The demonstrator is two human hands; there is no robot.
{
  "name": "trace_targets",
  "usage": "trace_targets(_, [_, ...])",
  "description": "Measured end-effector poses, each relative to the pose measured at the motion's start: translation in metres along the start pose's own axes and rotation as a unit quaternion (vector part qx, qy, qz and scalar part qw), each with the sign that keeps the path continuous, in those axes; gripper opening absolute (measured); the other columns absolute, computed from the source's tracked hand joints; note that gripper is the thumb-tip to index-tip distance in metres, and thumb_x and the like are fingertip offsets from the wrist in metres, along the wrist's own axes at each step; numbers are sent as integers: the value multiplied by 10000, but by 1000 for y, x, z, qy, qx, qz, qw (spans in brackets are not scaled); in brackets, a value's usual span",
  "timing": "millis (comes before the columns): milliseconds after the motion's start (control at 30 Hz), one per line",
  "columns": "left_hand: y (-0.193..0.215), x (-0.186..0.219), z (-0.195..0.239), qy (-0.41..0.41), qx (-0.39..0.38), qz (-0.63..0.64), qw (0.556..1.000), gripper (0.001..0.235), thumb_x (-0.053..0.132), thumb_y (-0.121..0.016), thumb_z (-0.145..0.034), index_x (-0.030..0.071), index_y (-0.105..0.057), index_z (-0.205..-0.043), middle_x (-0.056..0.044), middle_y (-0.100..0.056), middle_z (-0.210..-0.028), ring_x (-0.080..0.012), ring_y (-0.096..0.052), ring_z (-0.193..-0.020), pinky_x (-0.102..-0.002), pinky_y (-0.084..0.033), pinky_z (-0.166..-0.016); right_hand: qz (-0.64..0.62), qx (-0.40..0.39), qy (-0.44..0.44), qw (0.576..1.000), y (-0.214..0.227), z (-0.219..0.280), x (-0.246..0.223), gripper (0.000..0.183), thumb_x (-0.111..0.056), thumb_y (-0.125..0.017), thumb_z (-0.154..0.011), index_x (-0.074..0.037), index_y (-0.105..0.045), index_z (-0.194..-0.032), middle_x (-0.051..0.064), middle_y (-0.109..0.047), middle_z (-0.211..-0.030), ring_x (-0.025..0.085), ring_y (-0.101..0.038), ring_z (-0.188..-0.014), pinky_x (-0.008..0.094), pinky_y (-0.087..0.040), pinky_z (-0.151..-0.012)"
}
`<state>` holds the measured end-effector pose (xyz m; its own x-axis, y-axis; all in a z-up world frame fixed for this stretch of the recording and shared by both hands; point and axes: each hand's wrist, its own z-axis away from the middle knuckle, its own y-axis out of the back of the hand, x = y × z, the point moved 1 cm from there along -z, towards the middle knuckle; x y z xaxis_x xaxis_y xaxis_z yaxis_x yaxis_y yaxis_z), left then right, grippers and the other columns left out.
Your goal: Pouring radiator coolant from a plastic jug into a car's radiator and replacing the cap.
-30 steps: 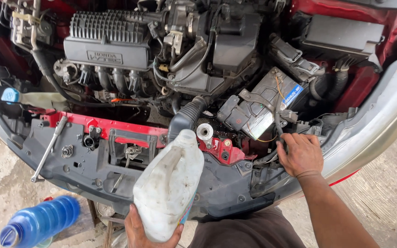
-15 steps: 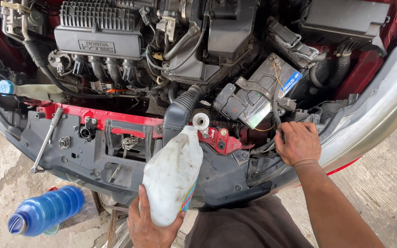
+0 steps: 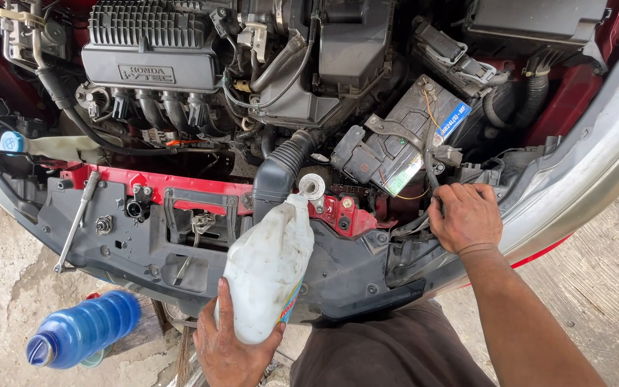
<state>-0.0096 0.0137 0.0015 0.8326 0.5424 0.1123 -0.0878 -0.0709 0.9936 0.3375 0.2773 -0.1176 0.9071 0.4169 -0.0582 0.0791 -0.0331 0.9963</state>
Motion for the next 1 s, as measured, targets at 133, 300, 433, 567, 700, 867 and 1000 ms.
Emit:
trace_targets(133, [1, 3, -3, 7, -3, 15, 1000, 1335, 679, -852, -437, 240, -392, -1610, -146, -593, -1266, -367, -630, -1078, -549, -521, -856, 0, 2, -2, 1000, 0, -1, 1, 135, -280, -605, -948, -209, -704, -891, -49, -693, -811, 181, -674, -787, 356, -421, -1005])
trace_targets(300, [0, 3, -1, -9, 13, 5, 1000, 1325, 688, -847, -444, 229, -402, -1604, -138, -599, -1246, -356, -641, -1057, -535, -534, -840, -5, 23, 6, 1000, 2, -1, -1, 120, -262, -620, -941, -202, -701, -876, -43, -679, -791, 185, -671, -776, 353, -429, -990])
trace_targets(433, [3, 3, 0, -7, 2, 0, 1000, 1344, 691, -854, -443, 250, -372, -1617, -144, -598, -1251, -351, -640, -1049, -535, -529, -816, -6, 3, 4, 1000, 2, -2, 0, 136, -267, -610, -949, -198, -705, -881, -41, -689, -794, 187, -676, -782, 357, -424, -1005])
trace_targets(567, [5, 2, 0, -8, -10, -3, 1000, 1341, 686, -850, -447, 244, -370, -1619, -124, -593, -1273, -341, -621, -1081, -536, -522, -823, -3, 8, 3, 1000, 3, 0, -2, 126, -266, -618, -946, -207, -707, -880, -51, -682, -786, 175, -673, -776, 347, -421, -998])
trace_targets(700, [7, 3, -2, -27, -1, 5, 1000, 1325, 700, -837, -483, 235, -353, -1625, -119, -597, -1260, -330, -617, -1120, -545, -525, -844, 2, 15, 5, 1000, 1, -1, 0, 126, -268, -623, -944, -204, -709, -879, -56, -682, -784, 173, -674, -775, 345, -422, -999])
trace_targets(867, [12, 6, -4, -23, -11, 8, 1000, 1301, 709, -817, -505, 229, -360, -1624, -127, -601, -1242, -338, -614, -1130, -545, -513, -872, -2, 6, -2, 1000, 2, -1, -2, 136, -268, -619, -953, -208, -711, -872, -56, -682, -770, 171, -675, -771, 336, -414, -1005])
trace_targets(1000, [14, 9, -7, -36, -7, 7, 999, 1259, 710, -794, -545, 219, -364, -1622, -130, -599, -1229, -333, -618, -1124, -548, -517, -876, -1, 9, -3, 1000, 1, -1, -1, 145, -273, -625, -955, -208, -711, -859, -54, -681, -765, 169, -671, -763, 332, -416, -1007])
